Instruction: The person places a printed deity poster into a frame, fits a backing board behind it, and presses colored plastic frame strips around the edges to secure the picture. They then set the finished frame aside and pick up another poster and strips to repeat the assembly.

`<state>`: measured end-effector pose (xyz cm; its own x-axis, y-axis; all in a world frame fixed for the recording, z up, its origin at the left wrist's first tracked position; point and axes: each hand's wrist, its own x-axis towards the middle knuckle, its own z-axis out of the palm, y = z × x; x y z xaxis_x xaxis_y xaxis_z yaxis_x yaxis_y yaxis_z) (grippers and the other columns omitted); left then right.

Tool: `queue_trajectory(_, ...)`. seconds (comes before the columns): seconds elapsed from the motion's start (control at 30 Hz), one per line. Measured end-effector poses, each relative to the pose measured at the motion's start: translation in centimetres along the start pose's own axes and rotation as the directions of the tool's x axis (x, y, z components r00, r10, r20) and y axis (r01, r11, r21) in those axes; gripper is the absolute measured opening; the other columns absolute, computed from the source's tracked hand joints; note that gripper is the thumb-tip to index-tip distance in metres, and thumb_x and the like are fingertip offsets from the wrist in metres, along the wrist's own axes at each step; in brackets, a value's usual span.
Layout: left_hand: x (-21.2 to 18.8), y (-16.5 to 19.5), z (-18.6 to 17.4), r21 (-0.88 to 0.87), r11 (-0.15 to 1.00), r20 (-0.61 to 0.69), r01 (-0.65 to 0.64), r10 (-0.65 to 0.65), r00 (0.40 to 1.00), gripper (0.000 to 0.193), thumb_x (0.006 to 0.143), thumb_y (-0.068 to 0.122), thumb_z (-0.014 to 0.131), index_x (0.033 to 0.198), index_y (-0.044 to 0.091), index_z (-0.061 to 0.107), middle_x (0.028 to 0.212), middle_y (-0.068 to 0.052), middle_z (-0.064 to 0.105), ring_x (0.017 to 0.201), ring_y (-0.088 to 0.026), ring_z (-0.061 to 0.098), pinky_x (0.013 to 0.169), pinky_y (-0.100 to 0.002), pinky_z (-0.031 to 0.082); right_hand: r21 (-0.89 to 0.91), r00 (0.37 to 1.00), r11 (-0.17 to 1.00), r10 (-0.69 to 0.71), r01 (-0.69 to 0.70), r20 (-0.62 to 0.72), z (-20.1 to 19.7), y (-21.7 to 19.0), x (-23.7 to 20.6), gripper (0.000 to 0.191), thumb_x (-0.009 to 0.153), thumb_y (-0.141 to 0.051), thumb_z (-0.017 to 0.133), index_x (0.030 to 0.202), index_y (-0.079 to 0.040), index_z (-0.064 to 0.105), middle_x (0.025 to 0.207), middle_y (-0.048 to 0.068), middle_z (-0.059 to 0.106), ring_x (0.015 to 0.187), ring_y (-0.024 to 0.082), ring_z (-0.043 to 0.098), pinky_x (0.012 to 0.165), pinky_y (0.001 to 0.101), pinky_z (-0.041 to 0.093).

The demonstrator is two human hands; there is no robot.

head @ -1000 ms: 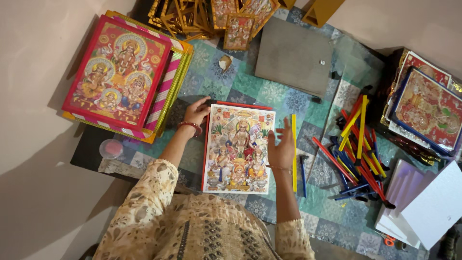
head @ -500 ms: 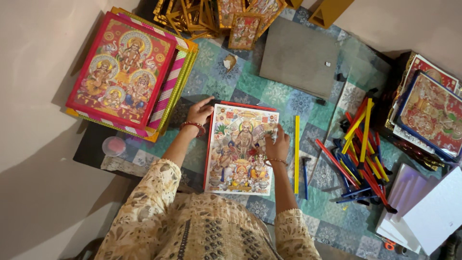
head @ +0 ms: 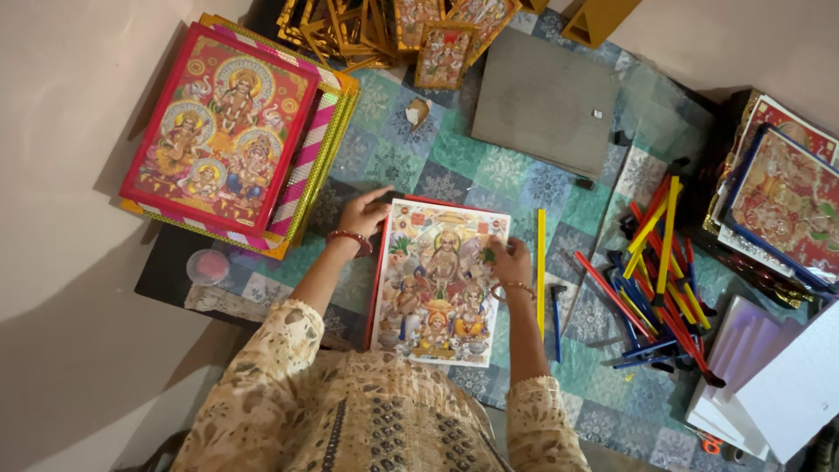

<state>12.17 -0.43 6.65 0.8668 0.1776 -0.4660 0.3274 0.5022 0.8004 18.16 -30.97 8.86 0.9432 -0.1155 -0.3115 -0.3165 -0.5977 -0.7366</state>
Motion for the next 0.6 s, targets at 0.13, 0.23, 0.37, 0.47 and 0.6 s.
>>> queue_trajectory(0.13,-0.7,-0.4,-0.1,-0.033,0.999,0.07,-0.013,0.016,0.997,0.049,0.097,0.003,0.065,0.144,0.018,0.061,0.098,0.002,0.069,0.089,-0.009,0.069,0.079,-0.028,0.062,0.003,0.996,0.999,0.051,-0.052,0.068,-0.5,0.3,0.5,0.058,0.089,-0.043,0.077,0.113,0.01,0.071,0.088,0.014,0.074,0.072,0.018,0.068,0.06,0.0311,0.051)
queue_trajectory(0.23,-0.9,-0.2,-0.2,0.006,1.0,0.086,-0.005,0.004,0.996,0.048,0.099,0.005,0.063,0.144,0.02,0.06,0.098,0.002,0.069,0.091,-0.008,0.068,0.081,-0.028,0.061,0.122,0.996,0.989,0.074,-0.08,0.051,-0.8,0.9,0.5,0.059,0.092,-0.041,0.078,0.116,0.011,0.064,0.096,0.017,0.069,0.076,0.018,0.063,0.062,0.0321,0.051)
queue_trajectory(0.37,-1.1,0.0,-0.3,0.038,0.999,0.098,0.018,-0.022,0.995,0.044,0.097,0.01,0.064,0.14,0.022,0.06,0.099,0.002,0.071,0.09,-0.007,0.069,0.078,-0.028,0.061,0.226,0.962,0.936,0.251,-0.269,0.105,-1.7,1.4,-0.1,0.047,0.092,-0.037,0.075,0.123,-0.005,0.064,0.099,0.008,0.072,0.082,0.015,0.064,0.065,0.0311,0.048)
queue_trajectory(0.47,-0.9,-0.1,-0.2,0.139,0.99,0.004,0.031,-0.032,0.999,0.034,0.098,0.019,0.067,0.133,0.019,0.065,0.099,0.001,0.072,0.089,-0.008,0.069,0.075,-0.028,0.061,0.551,0.939,0.761,0.247,-0.341,0.241,-1.5,1.6,-0.1,0.036,0.089,-0.028,0.073,0.119,-0.01,0.066,0.098,0.004,0.074,0.078,0.016,0.068,0.062,0.032,0.052)
queue_trajectory(0.6,0.1,0.0,0.1,0.116,0.991,-0.016,-0.071,0.074,0.997,0.027,0.097,0.02,0.071,0.122,0.011,0.072,0.098,-0.001,0.072,0.088,-0.01,0.07,0.072,-0.028,0.059,0.582,0.947,0.753,0.185,-0.307,0.261,-1.1,2.0,-0.2,0.028,0.095,-0.029,0.07,0.115,-0.008,0.071,0.094,0.004,0.071,0.074,0.016,0.065,0.058,0.0308,0.049)
